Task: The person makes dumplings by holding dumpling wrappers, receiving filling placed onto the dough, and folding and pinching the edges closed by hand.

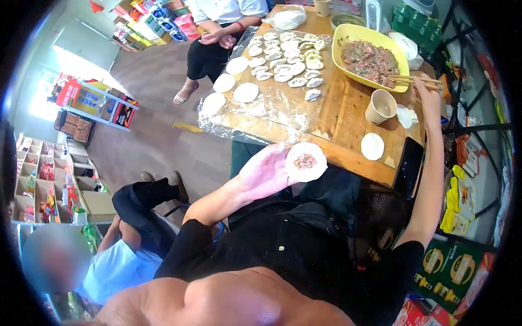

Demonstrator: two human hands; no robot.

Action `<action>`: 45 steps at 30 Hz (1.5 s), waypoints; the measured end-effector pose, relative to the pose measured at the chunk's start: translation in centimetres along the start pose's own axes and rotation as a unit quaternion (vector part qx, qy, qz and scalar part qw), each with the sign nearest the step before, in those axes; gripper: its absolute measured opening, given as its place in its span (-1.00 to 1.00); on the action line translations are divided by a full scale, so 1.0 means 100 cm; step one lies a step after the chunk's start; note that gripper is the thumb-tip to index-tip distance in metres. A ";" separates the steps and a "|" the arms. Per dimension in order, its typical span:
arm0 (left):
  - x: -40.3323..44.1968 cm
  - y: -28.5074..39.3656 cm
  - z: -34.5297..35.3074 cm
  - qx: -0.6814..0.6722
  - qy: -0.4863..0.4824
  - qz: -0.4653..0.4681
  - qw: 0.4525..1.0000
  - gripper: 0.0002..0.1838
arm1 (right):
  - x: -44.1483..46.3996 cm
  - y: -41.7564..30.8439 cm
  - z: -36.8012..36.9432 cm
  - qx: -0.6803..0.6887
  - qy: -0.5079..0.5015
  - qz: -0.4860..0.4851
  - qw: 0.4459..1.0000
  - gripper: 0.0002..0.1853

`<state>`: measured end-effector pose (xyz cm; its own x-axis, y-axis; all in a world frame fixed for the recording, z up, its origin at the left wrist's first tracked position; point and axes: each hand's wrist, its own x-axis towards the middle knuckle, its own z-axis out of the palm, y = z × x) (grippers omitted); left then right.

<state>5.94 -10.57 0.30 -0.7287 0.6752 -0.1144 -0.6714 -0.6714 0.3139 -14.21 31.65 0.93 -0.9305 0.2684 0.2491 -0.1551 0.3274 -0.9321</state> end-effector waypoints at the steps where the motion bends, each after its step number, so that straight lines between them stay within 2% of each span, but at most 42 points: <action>1: 0.001 0.000 0.001 0.001 0.003 0.005 1.000 -0.45 | -0.017 -0.020 -0.007 -0.117 -0.034 0.032 0.992 -0.58; 3: 0.005 -0.003 0.001 0.033 0.000 0.014 0.999 -0.47 | -0.053 -0.010 -0.009 -0.037 0.054 -0.070 0.995 -0.51; 5: 0.012 -0.005 0.004 0.051 -0.009 0.008 0.999 -0.48 | -0.125 -0.054 0.015 0.032 0.085 -0.081 0.993 -0.48; 6: 0.016 -0.008 0.005 0.067 -0.019 -0.005 0.998 -0.48 | -0.150 -0.041 0.024 0.137 0.060 -0.061 0.987 -0.49; 7: 0.022 -0.012 0.005 0.083 -0.025 -0.019 0.996 -0.47 | -0.181 -0.043 0.033 0.190 -0.021 -0.039 0.981 -0.49; 8: 0.027 -0.016 0.010 0.090 -0.027 -0.029 0.995 -0.45 | -0.204 -0.040 0.047 0.293 -0.108 0.011 0.950 -0.46; 9: 0.033 -0.020 0.013 0.107 -0.015 -0.040 0.993 -0.45 | -0.228 -0.059 0.064 0.373 -0.106 0.184 0.903 -0.43; 10: 0.042 -0.027 0.014 0.125 -0.007 -0.055 0.991 -0.45 | -0.242 -0.052 0.077 0.454 -0.163 0.253 0.839 -0.37; 11: 0.048 -0.036 0.014 0.162 -0.020 -0.057 0.985 -0.39 | -0.253 -0.058 0.083 0.524 -0.161 0.344 0.762 -0.30; 12: 0.056 -0.042 0.013 0.205 -0.038 -0.053 0.977 -0.34 | -0.264 -0.046 0.093 0.581 -0.097 0.396 0.705 -0.27; 14: 0.068 -0.053 0.003 0.229 -0.063 -0.077 0.968 -0.30 | -0.272 -0.057 0.100 0.633 -0.044 0.445 0.632 -0.26; 17: 0.081 -0.061 -0.006 0.366 -0.057 -0.081 0.925 -0.24 | -0.285 -0.046 0.095 0.663 -0.032 0.427 0.614 -0.28; 18: 0.084 -0.064 -0.007 0.369 -0.062 -0.086 0.923 -0.24 | -0.289 -0.045 0.091 0.651 -0.023 0.432 0.624 -0.29; 20: 0.087 -0.070 -0.005 0.569 -0.086 -0.045 0.816 -0.22 | -0.297 -0.033 0.085 0.642 -0.014 0.431 0.634 -0.30; 21: 0.088 -0.068 0.001 0.640 -0.096 -0.032 0.762 -0.20 | -0.299 -0.028 0.084 0.660 -0.037 0.408 0.630 -0.31; 22: 0.088 -0.067 0.009 0.676 -0.086 -0.046 0.731 -0.20 | -0.298 -0.024 0.082 0.676 -0.061 0.385 0.625 -0.33; 23: 0.089 -0.065 0.018 0.754 -0.103 -0.018 0.648 -0.20 | -0.300 -0.026 0.079 0.640 -0.002 0.426 0.640 -0.34; 24: 0.090 -0.063 0.029 0.822 -0.117 0.010 0.557 -0.19 | -0.302 -0.020 0.077 0.643 -0.003 0.420 0.641 -0.34; 25: 0.090 -0.064 0.035 0.859 -0.096 0.015 0.503 -0.23 | -0.305 -0.010 0.074 0.701 -0.036 0.383 0.601 -0.35; 26: 0.095 -0.060 0.043 0.862 -0.097 0.018 0.497 -0.23 | -0.306 -0.003 0.072 0.754 -0.070 0.343 0.556 -0.35; 27: 0.099 -0.054 0.052 0.894 -0.067 0.049 0.440 -0.28 | -0.298 -0.028 0.067 0.713 -0.037 0.372 0.593 -0.35; 28: 0.104 -0.048 0.056 0.920 -0.036 0.080 0.382 -0.32 | -0.296 -0.032 0.063 0.716 -0.039 0.370 0.591 -0.35; 29: 0.117 -0.041 0.047 0.922 -0.037 0.185 0.339 -0.41 | -0.294 -0.034 0.060 0.719 -0.037 0.371 0.587 -0.34; 30: 0.132 -0.033 0.051 0.921 -0.037 0.235 0.308 -0.46 | -0.291 -0.035 0.058 0.721 -0.036 0.373 0.583 -0.32; 32: 0.168 -0.021 0.044 0.918 -0.042 0.353 0.174 -0.46 | -0.288 -0.039 0.054 0.733 -0.027 0.383 0.562 -0.30; 36: 0.215 -0.011 0.039 0.918 -0.044 0.363 0.153 -0.49 | -0.280 -0.042 0.048 0.734 -0.072 0.380 0.559 -0.27; 38: 0.236 -0.010 0.029 0.915 -0.072 0.341 0.205 -0.50 | -0.277 -0.041 0.046 0.732 -0.071 0.379 0.561 -0.26; 39: 0.239 -0.008 0.029 0.929 -0.074 0.309 0.189 -0.47 | -0.275 -0.040 0.045 0.732 -0.079 0.368 0.568 -0.26; 43: 0.241 -0.002 0.032 0.941 -0.070 0.274 0.183 -0.48 | -0.269 -0.042 0.041 0.725 -0.092 0.353 0.584 -0.23; 44: 0.237 -0.002 0.032 0.941 -0.070 0.274 0.185 -0.48 | -0.267 -0.042 0.041 0.721 -0.098 0.343 0.595 -0.22; 45: 0.232 -0.001 0.032 0.925 -0.054 0.308 0.216 -0.49 | -0.265 -0.042 0.042 0.720 -0.098 0.343 0.595 -0.22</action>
<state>-10.49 6.17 0.65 -0.5278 0.7020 0.4781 0.8242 0.5593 0.0887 9.73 19.39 -2.84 -0.9375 -0.2654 -0.2252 0.2913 -0.9523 -0.0907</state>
